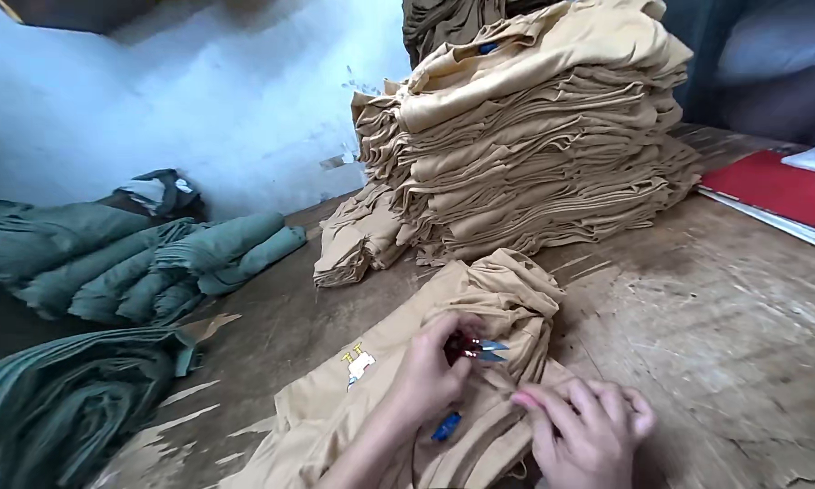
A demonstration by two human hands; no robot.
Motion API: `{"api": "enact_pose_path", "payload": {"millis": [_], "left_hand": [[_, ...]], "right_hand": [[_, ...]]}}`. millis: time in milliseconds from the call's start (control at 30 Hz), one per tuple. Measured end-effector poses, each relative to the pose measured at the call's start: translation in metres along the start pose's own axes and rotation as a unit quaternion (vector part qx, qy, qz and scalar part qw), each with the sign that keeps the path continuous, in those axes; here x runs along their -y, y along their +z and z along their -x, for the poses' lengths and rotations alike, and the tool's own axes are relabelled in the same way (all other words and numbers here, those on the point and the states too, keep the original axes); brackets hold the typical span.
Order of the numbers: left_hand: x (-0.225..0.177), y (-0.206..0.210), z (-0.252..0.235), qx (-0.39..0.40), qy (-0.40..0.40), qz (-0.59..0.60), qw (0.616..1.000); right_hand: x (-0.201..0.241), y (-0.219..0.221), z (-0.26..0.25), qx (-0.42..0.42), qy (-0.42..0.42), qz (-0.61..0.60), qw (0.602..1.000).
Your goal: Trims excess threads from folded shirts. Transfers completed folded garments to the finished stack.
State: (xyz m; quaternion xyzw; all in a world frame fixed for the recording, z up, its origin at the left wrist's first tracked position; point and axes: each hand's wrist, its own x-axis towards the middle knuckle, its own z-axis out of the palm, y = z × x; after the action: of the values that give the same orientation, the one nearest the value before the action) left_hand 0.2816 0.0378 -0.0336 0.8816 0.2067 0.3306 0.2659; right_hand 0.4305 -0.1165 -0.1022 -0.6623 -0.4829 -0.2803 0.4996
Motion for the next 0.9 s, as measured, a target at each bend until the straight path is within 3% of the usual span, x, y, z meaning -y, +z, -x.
{"api": "enact_pose_path", "payload": {"millis": [167,300,400,467,500,600,700,767,833,900], "left_hand": [[-0.018,-0.016,0.025,-0.035,0.153,-0.123,0.980],[-0.026,-0.002,0.035,-0.049,0.197,-0.255,0.945],[-0.033,-0.009,0.038,0.038,0.038,-0.199,0.978],[-0.041,-0.017,0.032,0.149,-0.095,-0.080,0.981],[-0.043,-0.019,0.028,0.167,-0.131,-0.035,0.977],[-0.044,-0.023,0.010,0.063,-0.201,-0.084,0.974],[-0.027,-0.026,-0.004,-0.102,-0.188,-0.226,0.950],[0.000,-0.025,-0.003,-0.151,-0.079,-0.281,0.944],[0.018,-0.019,0.001,-0.079,0.011,-0.285,0.955],[0.020,-0.012,0.002,-0.005,0.023,-0.256,0.966]], "right_hand": [[-0.004,-0.019,0.000,0.001,0.035,-0.100,0.994],[-0.001,-0.035,0.004,0.062,-0.040,-0.197,0.978],[-0.007,-0.039,0.004,0.158,-0.140,-0.213,0.954],[-0.007,-0.038,0.006,0.182,-0.134,-0.183,0.957],[-0.005,-0.035,0.007,0.179,-0.119,-0.167,0.962],[0.003,-0.015,0.005,0.202,-0.138,-0.103,0.964],[-0.001,-0.015,-0.004,0.259,-0.164,-0.195,0.932],[-0.001,-0.029,-0.011,0.294,-0.084,-0.212,0.928],[0.003,-0.031,-0.011,0.246,0.057,-0.195,0.948],[0.006,-0.015,-0.007,0.212,0.171,-0.177,0.946]]}}
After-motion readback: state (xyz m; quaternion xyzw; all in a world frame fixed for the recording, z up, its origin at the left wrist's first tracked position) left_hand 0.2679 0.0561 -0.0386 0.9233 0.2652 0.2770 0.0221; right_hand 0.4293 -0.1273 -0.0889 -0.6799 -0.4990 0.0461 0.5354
